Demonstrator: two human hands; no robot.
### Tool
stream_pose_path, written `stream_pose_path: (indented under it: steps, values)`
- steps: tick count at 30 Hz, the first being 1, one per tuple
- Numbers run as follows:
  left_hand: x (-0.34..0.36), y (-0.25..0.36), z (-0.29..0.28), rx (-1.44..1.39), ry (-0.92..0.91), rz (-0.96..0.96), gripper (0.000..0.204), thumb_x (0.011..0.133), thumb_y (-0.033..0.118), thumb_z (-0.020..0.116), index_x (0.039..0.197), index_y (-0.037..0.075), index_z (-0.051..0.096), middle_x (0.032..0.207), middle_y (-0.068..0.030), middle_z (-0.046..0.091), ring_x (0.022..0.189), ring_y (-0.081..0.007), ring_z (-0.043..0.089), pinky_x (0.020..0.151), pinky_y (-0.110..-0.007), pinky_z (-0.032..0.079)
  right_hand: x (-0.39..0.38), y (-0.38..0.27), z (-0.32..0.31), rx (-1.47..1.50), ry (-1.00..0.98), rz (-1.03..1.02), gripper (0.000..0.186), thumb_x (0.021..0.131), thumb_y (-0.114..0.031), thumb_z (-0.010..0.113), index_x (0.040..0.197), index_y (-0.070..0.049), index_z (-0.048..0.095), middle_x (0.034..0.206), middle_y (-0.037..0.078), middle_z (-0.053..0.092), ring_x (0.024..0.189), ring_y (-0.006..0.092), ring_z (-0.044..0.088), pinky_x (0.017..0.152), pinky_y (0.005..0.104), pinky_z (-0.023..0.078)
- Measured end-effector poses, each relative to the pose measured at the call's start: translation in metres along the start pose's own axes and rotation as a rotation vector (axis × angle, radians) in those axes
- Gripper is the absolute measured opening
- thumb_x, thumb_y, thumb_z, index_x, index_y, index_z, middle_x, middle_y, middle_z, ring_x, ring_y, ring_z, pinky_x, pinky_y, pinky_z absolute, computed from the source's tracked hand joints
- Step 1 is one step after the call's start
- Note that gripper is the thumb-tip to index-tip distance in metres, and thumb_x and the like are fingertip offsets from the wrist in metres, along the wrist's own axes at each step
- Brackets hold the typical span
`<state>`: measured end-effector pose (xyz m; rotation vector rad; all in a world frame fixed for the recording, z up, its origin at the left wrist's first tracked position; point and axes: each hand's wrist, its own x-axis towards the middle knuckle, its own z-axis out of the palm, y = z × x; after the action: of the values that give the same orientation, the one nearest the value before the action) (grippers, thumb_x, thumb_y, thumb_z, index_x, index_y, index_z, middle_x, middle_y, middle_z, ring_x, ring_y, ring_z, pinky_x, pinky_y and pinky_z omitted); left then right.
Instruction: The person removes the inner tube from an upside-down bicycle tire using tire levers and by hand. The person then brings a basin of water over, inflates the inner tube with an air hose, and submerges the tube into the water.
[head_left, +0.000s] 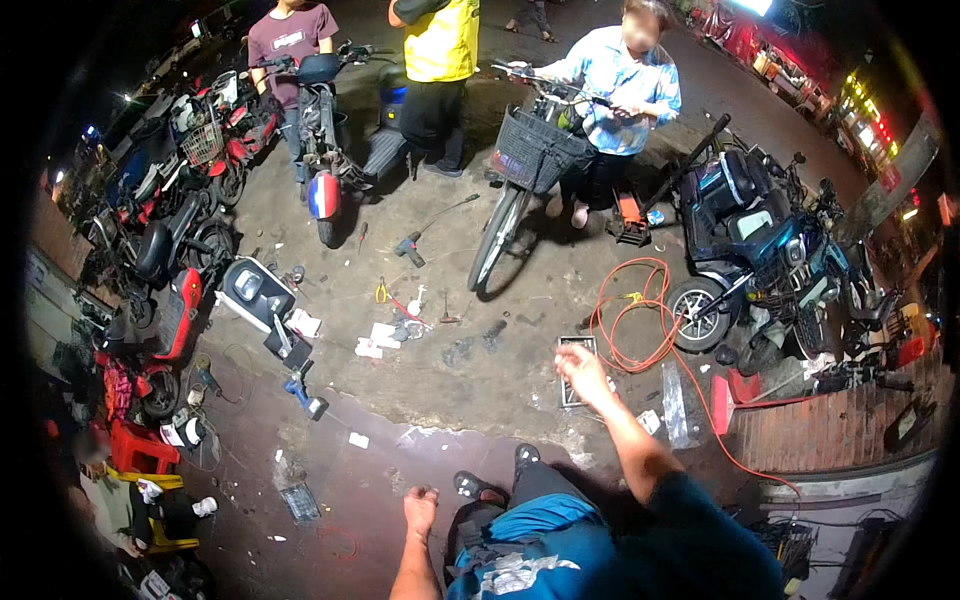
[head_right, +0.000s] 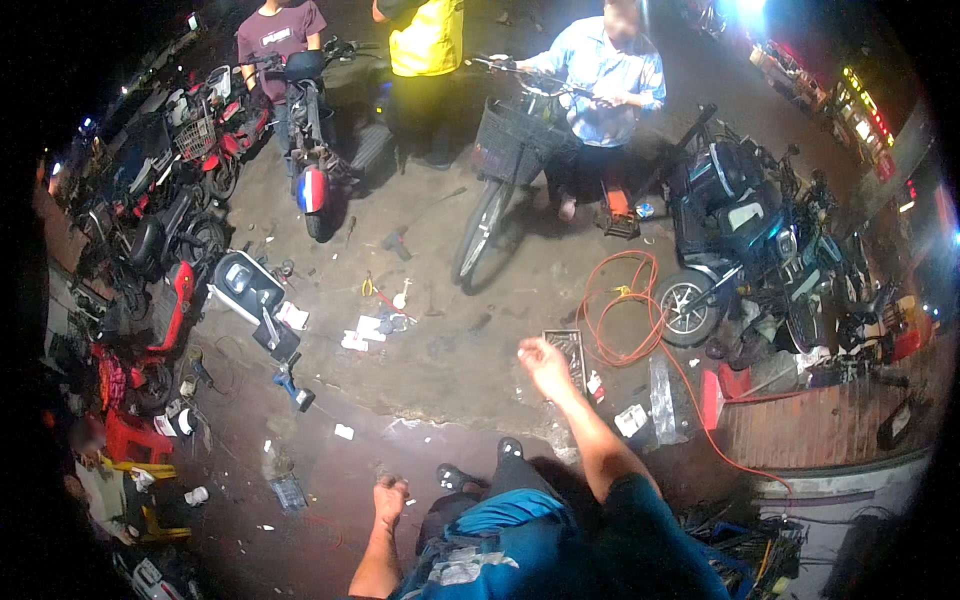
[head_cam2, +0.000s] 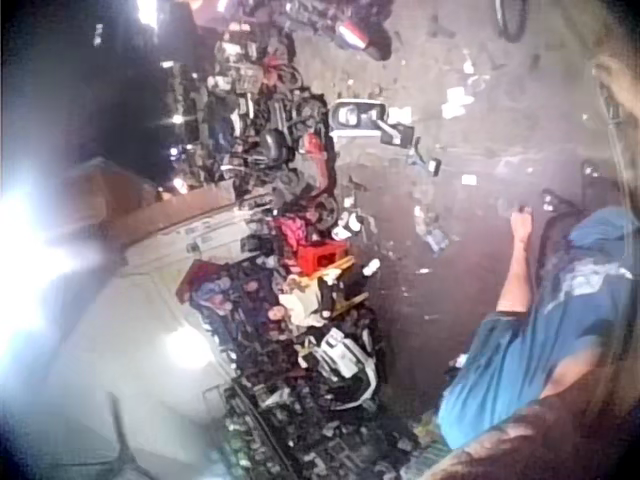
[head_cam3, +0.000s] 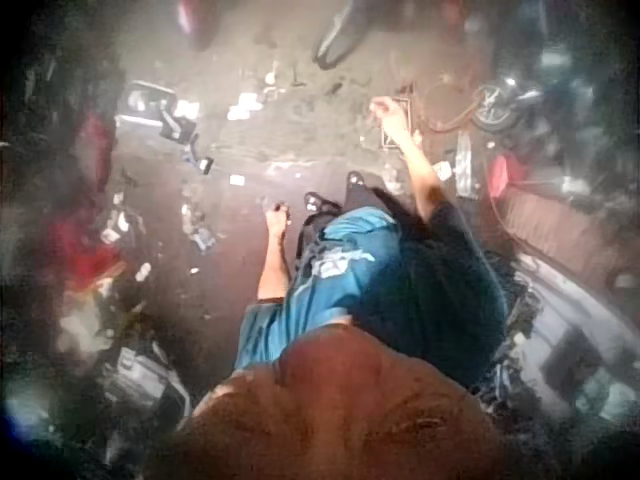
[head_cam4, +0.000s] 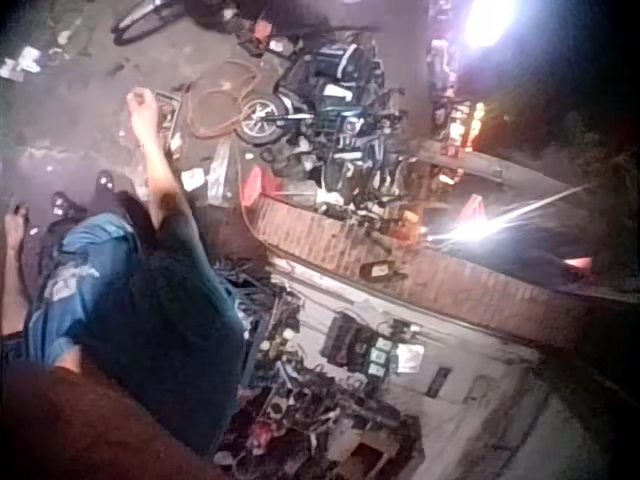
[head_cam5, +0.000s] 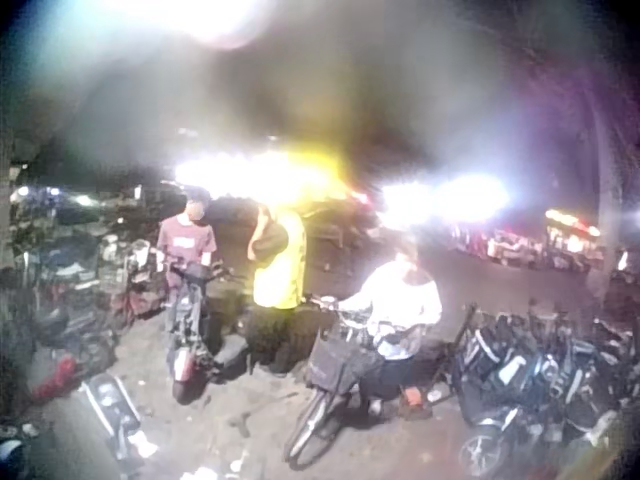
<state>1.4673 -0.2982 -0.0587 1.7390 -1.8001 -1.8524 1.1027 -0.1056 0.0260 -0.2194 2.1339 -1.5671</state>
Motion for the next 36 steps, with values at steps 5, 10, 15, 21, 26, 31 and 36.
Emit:
stream_pose_path:
  steps: [5, 10, 15, 21, 26, 31, 36]
  values:
    - [0.003, 0.031, -0.003, -0.089, -0.02, 0.07, 0.014, 0.078, 0.008, 0.062, 0.086, -0.004, 0.059, 0.067, -0.0034, 0.057, 0.056, -0.0098, 0.048, 0.051, -0.026, 0.039, -0.009, 0.041, -0.003, 0.024, -0.052, 0.079, 0.024, 0.086, -0.015, 0.061, 0.106, -0.002, 0.06, 0.087, 0.005, 0.063, 0.077, 0.0113, 0.057, 0.068, 0.0258, 0.046]
    - [-0.01, 0.033, -0.01, -0.103, 0.103, -0.019, 0.015, 0.079, 0.008, 0.061, 0.087, -0.005, 0.059, 0.067, -0.0039, 0.056, 0.055, -0.0105, 0.049, 0.049, -0.025, 0.038, 0.012, 0.037, -0.031, 0.109, -0.035, 0.151, 0.022, 0.088, -0.015, 0.059, 0.108, -0.004, 0.057, 0.086, 0.002, 0.061, 0.076, 0.0093, 0.057, 0.062, 0.022, 0.046]
    - [-0.014, 0.048, 0.015, -0.113, 0.193, -0.094, 0.021, 0.08, 0.012, 0.06, 0.093, -0.004, 0.057, 0.068, -0.0057, 0.056, 0.055, -0.0121, 0.051, 0.048, -0.027, 0.041, 0.021, 0.025, -0.051, 0.166, -0.012, 0.161, 0.023, 0.085, -0.012, 0.061, 0.105, -0.003, 0.058, 0.082, 0.002, 0.06, 0.072, 0.0104, 0.056, 0.06, 0.0234, 0.043]
    - [0.01, 0.134, 0.063, -0.273, 0.162, 0.081, 0.028, 0.085, 0.022, 0.061, 0.101, -0.001, 0.055, 0.075, -0.0038, 0.056, 0.062, -0.0102, 0.052, 0.053, -0.026, 0.043, 0.039, 0.013, -0.069, 0.017, -0.042, 0.023, 0.024, 0.085, -0.014, 0.06, 0.105, -0.001, 0.059, 0.082, 0.003, 0.061, 0.075, 0.0108, 0.056, 0.066, 0.0263, 0.046]
    - [0.025, 0.215, 0.099, -0.24, 0.116, 0.242, 0.05, 0.086, 0.033, 0.061, 0.117, -0.004, 0.05, 0.089, -0.0111, 0.06, 0.071, -0.0142, 0.056, 0.057, -0.029, 0.047, 0.059, -0.095, -0.075, -0.204, 0.066, -0.407, 0.027, 0.086, -0.018, 0.06, 0.107, -0.002, 0.058, 0.094, 0.012, 0.064, 0.083, 0.022, 0.061, 0.073, 0.0357, 0.047]
    - [0.044, 0.239, 0.119, -0.146, 0.315, 0.333, 0.075, 0.083, 0.044, 0.063, 0.133, -0.004, 0.033, 0.123, -0.0244, 0.048, 0.106, -0.0284, 0.052, 0.085, -0.038, 0.044, 0.096, -0.173, -0.058, -0.778, 0.233, -0.907, 0.032, 0.079, -0.018, 0.062, 0.107, -0.004, 0.056, 0.098, 0.011, 0.055, 0.095, 0.0291, 0.051, 0.08, 0.0399, 0.041]
    - [0.052, 0.25, 0.117, -0.132, 0.467, 0.278, 0.097, 0.072, 0.05, 0.071, 0.136, -0.007, 0.025, 0.136, -0.0301, 0.031, 0.127, -0.0383, 0.033, 0.105, -0.042, 0.027, 0.132, -0.202, -0.017, -0.955, 0.175, -1.071, 0.044, 0.077, -0.027, 0.064, 0.113, -0.003, 0.053, 0.108, 0.014, 0.053, 0.107, 0.031, 0.046, 0.088, 0.0421, 0.038]
